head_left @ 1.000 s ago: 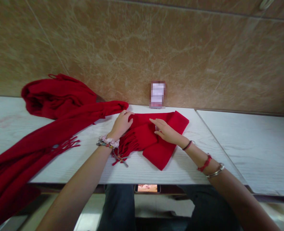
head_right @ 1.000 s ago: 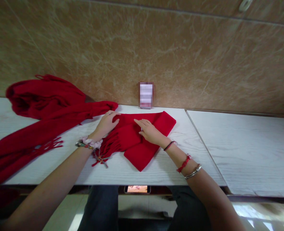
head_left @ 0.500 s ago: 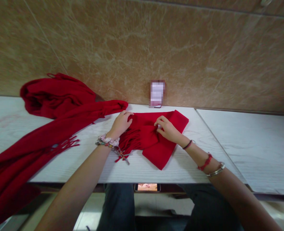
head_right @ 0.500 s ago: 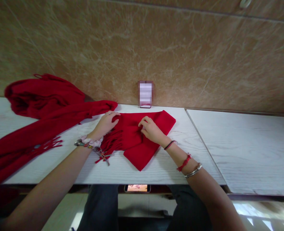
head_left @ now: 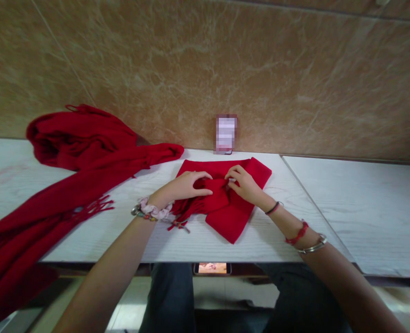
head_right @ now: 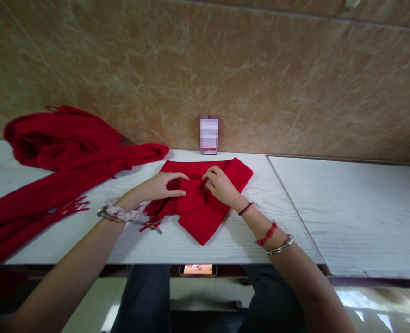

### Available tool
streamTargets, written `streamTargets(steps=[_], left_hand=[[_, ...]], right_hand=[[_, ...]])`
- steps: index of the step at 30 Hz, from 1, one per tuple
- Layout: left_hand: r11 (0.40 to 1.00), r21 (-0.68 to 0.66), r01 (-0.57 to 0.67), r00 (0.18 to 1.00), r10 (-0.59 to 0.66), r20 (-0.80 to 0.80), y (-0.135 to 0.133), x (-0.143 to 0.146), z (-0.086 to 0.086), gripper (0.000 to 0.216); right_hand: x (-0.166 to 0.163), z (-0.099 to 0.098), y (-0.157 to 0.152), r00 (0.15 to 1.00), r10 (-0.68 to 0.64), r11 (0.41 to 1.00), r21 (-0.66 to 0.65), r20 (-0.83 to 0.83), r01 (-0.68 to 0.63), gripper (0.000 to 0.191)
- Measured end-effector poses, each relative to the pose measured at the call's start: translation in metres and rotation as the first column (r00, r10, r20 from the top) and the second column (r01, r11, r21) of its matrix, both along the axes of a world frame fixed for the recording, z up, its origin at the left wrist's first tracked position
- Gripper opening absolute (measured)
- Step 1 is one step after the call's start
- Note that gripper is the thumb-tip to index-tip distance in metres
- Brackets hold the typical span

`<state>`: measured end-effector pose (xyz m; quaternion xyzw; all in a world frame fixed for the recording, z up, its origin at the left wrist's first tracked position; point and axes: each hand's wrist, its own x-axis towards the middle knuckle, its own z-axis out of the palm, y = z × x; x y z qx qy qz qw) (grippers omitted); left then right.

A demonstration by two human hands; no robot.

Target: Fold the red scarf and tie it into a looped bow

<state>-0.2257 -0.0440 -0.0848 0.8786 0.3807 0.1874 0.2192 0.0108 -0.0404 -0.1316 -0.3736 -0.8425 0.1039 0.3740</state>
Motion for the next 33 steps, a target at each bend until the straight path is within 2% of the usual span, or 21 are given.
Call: streamTargets(steps=[2, 5, 11, 16, 23, 26, 29, 31, 33], left_hand=[[0.999, -0.012, -0.051, 0.999, 0.051, -0.003, 0.002, -0.001, -0.003, 0.042], [0.998, -0.039, -0.054, 0.998, 0.055, 0.032, 0.006, -0.004, -0.003, 0.033], [0.997, 0.042, -0.066, 0.961, 0.053, 0.270, 0.002, 0.000, 0.004, 0.018], [0.992, 0.112, -0.054, 0.976, 0.028, 0.218, 0.000, 0.009, 0.000, 0.012], [0.981, 0.130, -0.141, 0.977, 0.117, 0.179, -0.007, 0.023, -0.009, 0.027], [0.976, 0.150, -0.157, 0.978, 0.132, 0.163, -0.010, 0.026, -0.008, 0.020], [0.929, 0.273, -0.251, 0.956, 0.194, 0.219, -0.012, 0.020, 0.000, 0.013], [0.845, 0.366, -0.390, 0.908, 0.288, 0.304, -0.013, 0.013, 0.007, 0.013], [0.766, 0.396, -0.506, 0.849, 0.362, 0.385, -0.013, 0.009, 0.010, 0.016]], right_hand=[[0.001, 0.000, 0.000, 1.000, 0.001, 1.000, 0.000, 0.021, -0.001, 0.022], [0.000, 0.001, 0.000, 0.999, -0.001, 1.000, 0.000, 0.050, 0.001, 0.021], [-0.001, 0.002, -0.003, 0.999, 0.030, 1.000, 0.006, 0.042, -0.031, 0.034], [-0.001, 0.003, -0.003, 0.997, 0.044, 0.999, -0.008, 0.069, -0.043, 0.031], [-0.005, 0.005, -0.004, 0.995, -0.086, 0.996, 0.035, 0.043, 0.085, 0.024], [-0.010, 0.005, -0.004, 0.991, -0.120, 0.992, 0.050, 0.053, 0.117, 0.022], [-0.005, 0.006, -0.003, 0.991, -0.119, 0.992, 0.053, 0.057, 0.116, 0.023], [0.005, 0.005, -0.003, 0.987, -0.128, 0.991, 0.049, 0.094, 0.124, 0.033], [0.016, 0.004, -0.003, 0.978, -0.083, 0.997, 0.009, 0.192, 0.082, 0.044]])
